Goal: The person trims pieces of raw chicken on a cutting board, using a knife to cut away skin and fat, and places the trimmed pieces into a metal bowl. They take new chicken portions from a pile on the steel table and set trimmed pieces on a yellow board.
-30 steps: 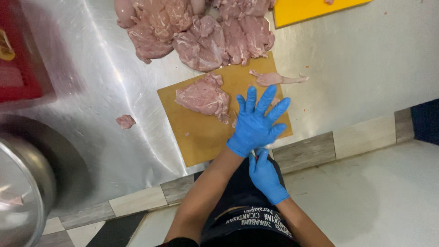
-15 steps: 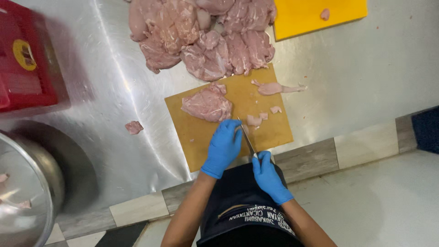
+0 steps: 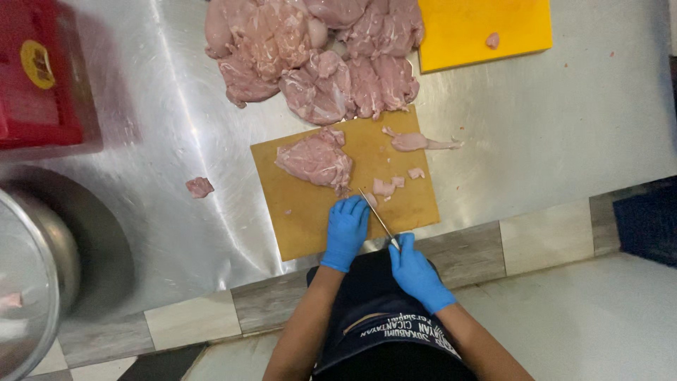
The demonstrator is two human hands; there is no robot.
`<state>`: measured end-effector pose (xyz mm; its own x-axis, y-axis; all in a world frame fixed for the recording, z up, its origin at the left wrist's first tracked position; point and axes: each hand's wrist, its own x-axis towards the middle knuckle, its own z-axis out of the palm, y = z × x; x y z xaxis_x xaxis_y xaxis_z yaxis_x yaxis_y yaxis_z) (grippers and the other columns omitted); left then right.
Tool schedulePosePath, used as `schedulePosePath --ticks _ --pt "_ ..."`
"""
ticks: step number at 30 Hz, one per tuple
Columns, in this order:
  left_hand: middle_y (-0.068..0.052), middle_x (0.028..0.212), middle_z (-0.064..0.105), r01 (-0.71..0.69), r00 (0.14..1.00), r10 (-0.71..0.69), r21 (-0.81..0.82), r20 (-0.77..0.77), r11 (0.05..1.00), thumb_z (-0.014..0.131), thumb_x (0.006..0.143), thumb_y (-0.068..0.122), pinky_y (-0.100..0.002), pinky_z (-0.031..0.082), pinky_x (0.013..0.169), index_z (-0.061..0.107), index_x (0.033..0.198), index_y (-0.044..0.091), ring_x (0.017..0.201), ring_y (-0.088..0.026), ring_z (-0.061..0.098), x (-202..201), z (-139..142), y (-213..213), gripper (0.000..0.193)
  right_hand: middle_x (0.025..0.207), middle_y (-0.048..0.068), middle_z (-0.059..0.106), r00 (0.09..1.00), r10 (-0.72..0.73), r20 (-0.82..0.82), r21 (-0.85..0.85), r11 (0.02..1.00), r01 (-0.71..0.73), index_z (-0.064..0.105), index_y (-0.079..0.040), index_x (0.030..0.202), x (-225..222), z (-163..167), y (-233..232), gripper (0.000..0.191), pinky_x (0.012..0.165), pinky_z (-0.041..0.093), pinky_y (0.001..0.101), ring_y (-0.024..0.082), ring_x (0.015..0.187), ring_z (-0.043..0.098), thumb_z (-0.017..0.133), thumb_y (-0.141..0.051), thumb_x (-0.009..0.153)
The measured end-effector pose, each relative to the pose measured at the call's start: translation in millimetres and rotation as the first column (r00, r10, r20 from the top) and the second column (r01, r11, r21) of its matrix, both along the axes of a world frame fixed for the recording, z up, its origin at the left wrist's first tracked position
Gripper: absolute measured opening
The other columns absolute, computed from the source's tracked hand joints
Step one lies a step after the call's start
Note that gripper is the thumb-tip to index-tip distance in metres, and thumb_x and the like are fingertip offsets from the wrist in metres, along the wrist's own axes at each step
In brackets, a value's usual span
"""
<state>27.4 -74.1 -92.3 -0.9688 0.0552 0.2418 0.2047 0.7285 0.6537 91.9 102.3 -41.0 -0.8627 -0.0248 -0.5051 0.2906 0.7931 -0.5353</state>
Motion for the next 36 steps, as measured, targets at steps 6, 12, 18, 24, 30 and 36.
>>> schedulePosePath --ticks 6,12,18,24,30,36 --pt "-0.011 0.112 0.066 -0.050 0.997 0.050 0.001 0.063 0.999 0.068 0.094 0.014 -0.046 0.047 0.089 0.067 0.107 0.008 0.101 -0.033 0.060 0 6 9 0.014 0.087 0.033 0.068 0.999 0.047 -0.010 -0.102 0.994 -0.047 0.041 -0.004 0.117 -3 -6 25 0.031 0.068 0.046 0.0667 0.057 0.083 0.062 0.049 -0.031 0.103" --pt "-0.015 0.113 0.064 -0.228 0.968 0.221 0.048 0.117 0.972 0.067 0.097 0.013 -0.049 0.048 0.092 0.064 0.108 0.006 0.104 -0.038 0.059 -3 14 23 0.014 0.085 0.032 0.069 0.990 0.138 0.034 -0.011 0.990 -0.138 0.042 -0.004 0.117 10 8 80 0.034 0.069 0.049 0.0638 0.055 0.082 0.065 0.051 -0.034 0.102" --pt "-0.026 0.124 0.058 -0.141 0.990 0.139 0.064 0.032 0.988 0.063 0.086 0.008 -0.051 0.047 0.092 0.064 0.114 0.001 0.107 -0.044 0.057 2 17 17 0.029 0.086 0.027 0.072 0.990 0.113 0.081 0.023 0.993 -0.116 0.048 -0.009 0.117 1 15 139 0.034 0.071 0.052 0.0591 0.051 0.085 0.069 0.057 -0.035 0.098" --pt "-0.019 0.123 0.062 -0.173 0.917 0.173 -0.033 0.360 0.984 0.062 0.103 0.016 -0.048 0.047 0.104 0.061 0.119 0.005 0.116 -0.039 0.059 9 11 17 0.020 0.099 0.026 0.072 0.991 -0.039 -0.128 0.010 0.999 0.040 0.046 -0.006 0.121 -19 10 177 0.037 0.075 0.053 0.0552 0.049 0.090 0.069 0.059 -0.034 0.099" --pt "-0.029 0.133 0.050 -0.204 0.967 0.184 0.104 0.178 0.973 0.068 0.086 0.013 -0.052 0.045 0.099 0.045 0.145 -0.004 0.115 -0.049 0.051 -6 26 71 0.066 0.094 0.024 0.073 0.989 -0.042 -0.140 0.113 0.992 0.058 0.048 -0.008 0.124 -49 10 177 0.038 0.071 0.052 0.0553 0.047 0.085 0.070 0.060 -0.034 0.099" --pt "-0.026 0.131 0.051 -0.033 0.991 0.042 -0.078 0.124 0.996 0.072 0.084 0.021 -0.051 0.047 0.091 0.048 0.145 0.005 0.106 -0.044 0.053 -40 42 104 0.067 0.110 0.025 0.066 0.842 0.217 -0.495 0.359 0.933 -0.030 0.057 -0.006 0.124 -84 35 151 0.041 0.085 0.051 0.0530 0.045 0.099 0.065 0.068 -0.027 0.091"
